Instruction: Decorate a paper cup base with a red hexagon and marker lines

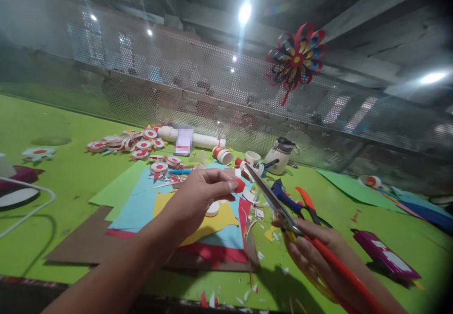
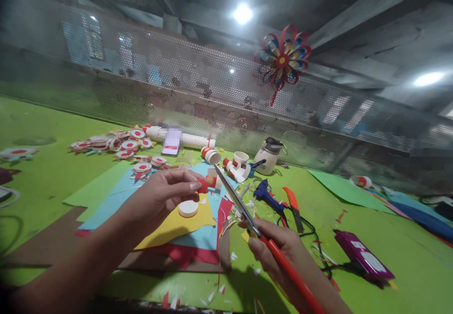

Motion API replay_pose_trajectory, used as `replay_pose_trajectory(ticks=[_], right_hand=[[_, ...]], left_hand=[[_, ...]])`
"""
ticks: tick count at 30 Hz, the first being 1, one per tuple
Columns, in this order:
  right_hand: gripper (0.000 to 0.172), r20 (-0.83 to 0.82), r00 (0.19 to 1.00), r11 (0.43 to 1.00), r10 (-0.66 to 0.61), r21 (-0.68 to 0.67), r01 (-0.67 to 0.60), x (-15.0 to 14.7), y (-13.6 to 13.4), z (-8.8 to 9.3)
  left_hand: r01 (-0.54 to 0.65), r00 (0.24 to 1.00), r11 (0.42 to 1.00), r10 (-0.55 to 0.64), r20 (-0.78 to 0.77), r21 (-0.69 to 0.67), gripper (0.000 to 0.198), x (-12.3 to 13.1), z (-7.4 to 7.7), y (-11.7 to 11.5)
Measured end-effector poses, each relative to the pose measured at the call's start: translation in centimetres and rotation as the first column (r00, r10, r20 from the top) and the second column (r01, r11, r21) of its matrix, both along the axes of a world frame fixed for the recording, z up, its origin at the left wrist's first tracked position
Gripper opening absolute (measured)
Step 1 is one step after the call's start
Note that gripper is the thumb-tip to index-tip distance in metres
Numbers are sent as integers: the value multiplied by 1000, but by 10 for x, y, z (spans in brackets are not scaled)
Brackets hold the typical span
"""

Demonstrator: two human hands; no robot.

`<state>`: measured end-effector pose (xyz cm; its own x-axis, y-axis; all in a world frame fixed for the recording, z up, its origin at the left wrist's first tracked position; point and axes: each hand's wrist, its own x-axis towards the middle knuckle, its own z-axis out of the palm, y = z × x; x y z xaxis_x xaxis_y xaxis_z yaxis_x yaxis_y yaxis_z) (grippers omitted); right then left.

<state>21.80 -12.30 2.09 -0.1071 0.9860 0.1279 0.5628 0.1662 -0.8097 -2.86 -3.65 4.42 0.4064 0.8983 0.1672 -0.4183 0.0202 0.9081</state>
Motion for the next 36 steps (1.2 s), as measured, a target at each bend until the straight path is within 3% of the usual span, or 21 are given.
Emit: replay_pose_trajectory(ticks=[6,10,13,20,24,31,34,36], right_hand=[[40,182,983,999,37,11,-40,-1,13,3],[43,338,936,992,-97,108,63,6,28,-8],[46,430,895,992,-122,65,105,11,36,-15],[49,631,773,998,-60,17,64,22,46,-32],[44,700,714,1000,-12,-5,22,27,50,-40],[33,778,625,998,66,-41,-53,27,49,-38],[26,735,677,997,29,24,-70,22,48,-23],[28,581,813,992,30,81,-95,13,49,-8]], left_hand=[[12,995,999,-7,103,-49,10,1,1,0],[-8,992,997,17,127,-72,11,2,1,-1],[-13,992,998,21,127,-65,10,2,1,0],[-72,997,997,72,25,1,13,0,-2,4],[-68,996,996,65,58,51,12,-1,-1,1],[-56,995,997,51,90,57,9,-2,1,0],[-27,996,999,25,84,23,8,-1,1,2],[-5,998,1000,5,69,0,9,0,0,2]])
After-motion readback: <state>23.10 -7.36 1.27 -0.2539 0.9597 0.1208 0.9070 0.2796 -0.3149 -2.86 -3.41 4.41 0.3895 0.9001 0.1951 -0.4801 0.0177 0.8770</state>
